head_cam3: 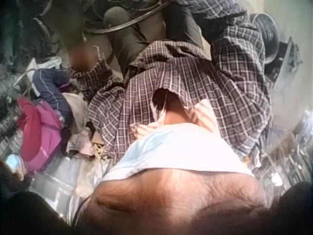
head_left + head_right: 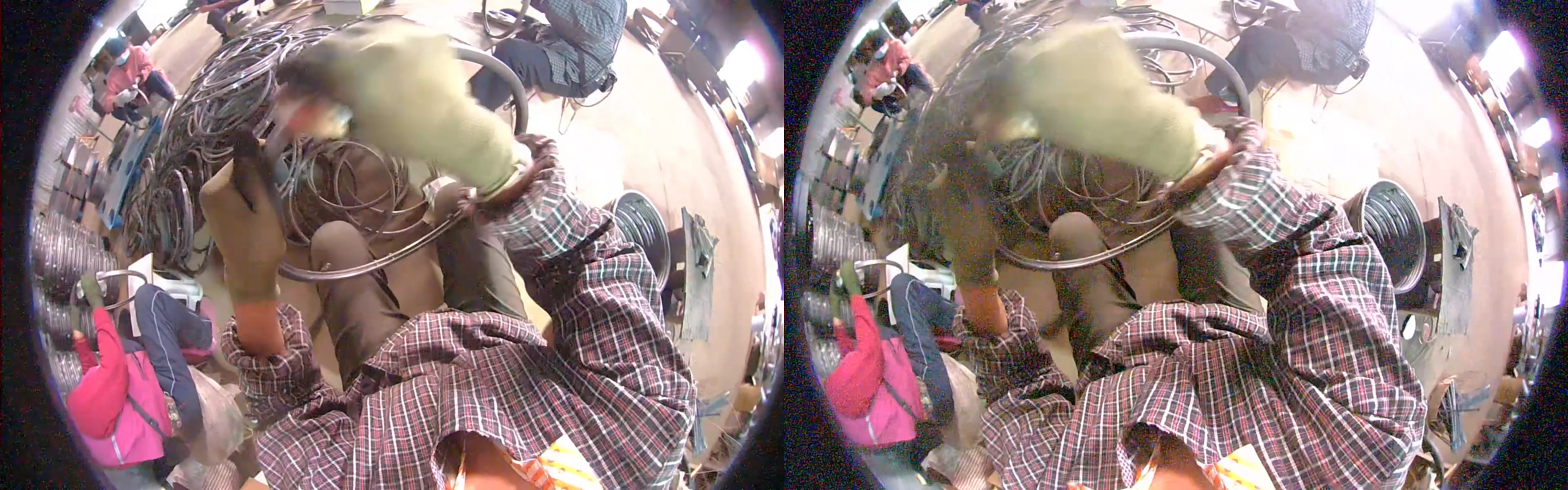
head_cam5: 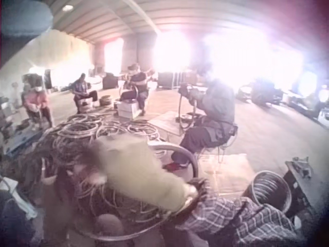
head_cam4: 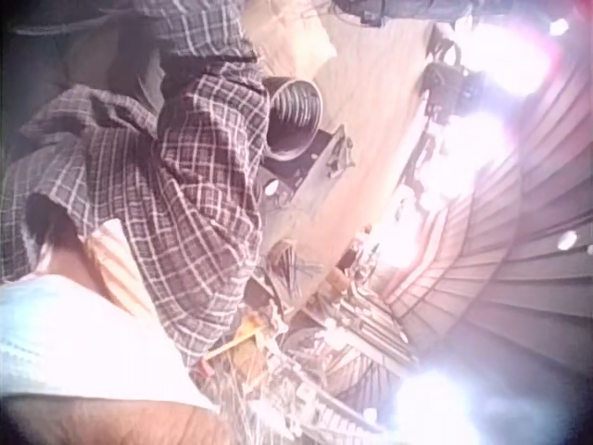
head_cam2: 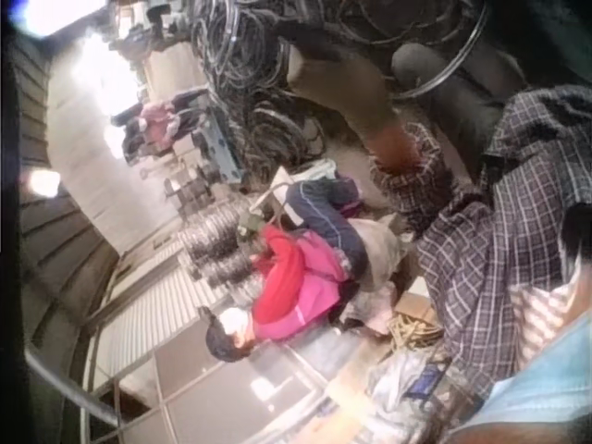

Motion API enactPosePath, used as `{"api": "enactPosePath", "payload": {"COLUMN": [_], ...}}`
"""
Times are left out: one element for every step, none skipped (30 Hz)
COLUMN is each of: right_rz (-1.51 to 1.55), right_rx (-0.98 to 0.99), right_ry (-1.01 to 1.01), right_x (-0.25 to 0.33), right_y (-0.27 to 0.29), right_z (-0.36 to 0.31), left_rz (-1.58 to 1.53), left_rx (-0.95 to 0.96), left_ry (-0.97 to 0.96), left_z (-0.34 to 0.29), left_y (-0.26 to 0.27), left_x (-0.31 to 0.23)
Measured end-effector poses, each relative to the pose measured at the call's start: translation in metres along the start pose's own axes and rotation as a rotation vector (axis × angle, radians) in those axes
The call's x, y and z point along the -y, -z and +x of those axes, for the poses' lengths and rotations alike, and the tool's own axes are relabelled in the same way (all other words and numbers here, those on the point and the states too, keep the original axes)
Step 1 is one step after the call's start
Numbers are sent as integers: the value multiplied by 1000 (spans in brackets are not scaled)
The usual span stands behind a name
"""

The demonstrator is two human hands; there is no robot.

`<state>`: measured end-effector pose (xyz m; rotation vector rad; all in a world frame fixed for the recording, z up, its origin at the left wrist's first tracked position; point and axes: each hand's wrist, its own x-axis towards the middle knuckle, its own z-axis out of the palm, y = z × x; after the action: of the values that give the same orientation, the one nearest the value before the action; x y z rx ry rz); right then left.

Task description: The worker is cleaning and wiping circular metal rings using a cloth dipped in a solvent bucket.

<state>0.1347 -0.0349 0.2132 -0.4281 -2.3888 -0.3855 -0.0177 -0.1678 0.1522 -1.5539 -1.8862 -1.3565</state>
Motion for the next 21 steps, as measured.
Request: {"api": "enactPosePath", "payload": {"right_rz": [91,145,297,354,491,628,627,442,240,105,26,-11,-102,84,87,87,73,96,86,375,329], "right_rx": [-172,-301,-275,-199,-238,-270,-266,-191,-123,-233,-198,-178,27,69,70,-110,-294,-363,-299,-175,-203], "right_ry": [-39,-147,-279,-438,-539,-645,-642,-666,-692,-487,-370,-268,-171,10,6,43,81,-92,-211,-462,-462], "right_x": [-18,-40,-72,-103,-110,-103,-105,-92,-84,-78,-61,-41,-24,-9,-16,-29,-41,-48,-82,-104,-123], "right_y": [-4,-11,-21,-40,-51,-49,-47,-32,-20,-16,-8,3,12,44,38,23,12,10,7,-1,-19], "right_z": [-10,-29,-49,-78,-99,-107,-105,-91,-79,-66,-42,-27,-7,5,1,-6,-12,-28,-48,-78,-103], "left_rz": [20,19,-33,-97,-96,-107,-119,-120,40,201,202,184,160,146,147,113,73,89,-32,-132,-121], "left_rx": [40,38,21,8,-2,-12,-21,-10,-26,-59,-61,-66,-60,-15,-10,29,62,63,82,93,83], "left_ry": [74,81,168,247,250,232,211,211,54,-114,-124,-212,-296,-203,-203,-141,-87,-75,72,226,230], "left_z": [-1,-5,-8,-8,-4,-1,1,0,2,11,19,28,33,38,36,33,34,28,23,19,18], "left_y": [0,0,1,-3,-4,-6,-9,-7,-11,-16,-16,-22,-29,-25,-23,-20,-21,-15,-19,-16,-15], "left_x": [4,7,11,14,14,13,12,15,21,20,10,-9,-25,-37,-36,-31,-29,-27,-29,-28,-23]}}
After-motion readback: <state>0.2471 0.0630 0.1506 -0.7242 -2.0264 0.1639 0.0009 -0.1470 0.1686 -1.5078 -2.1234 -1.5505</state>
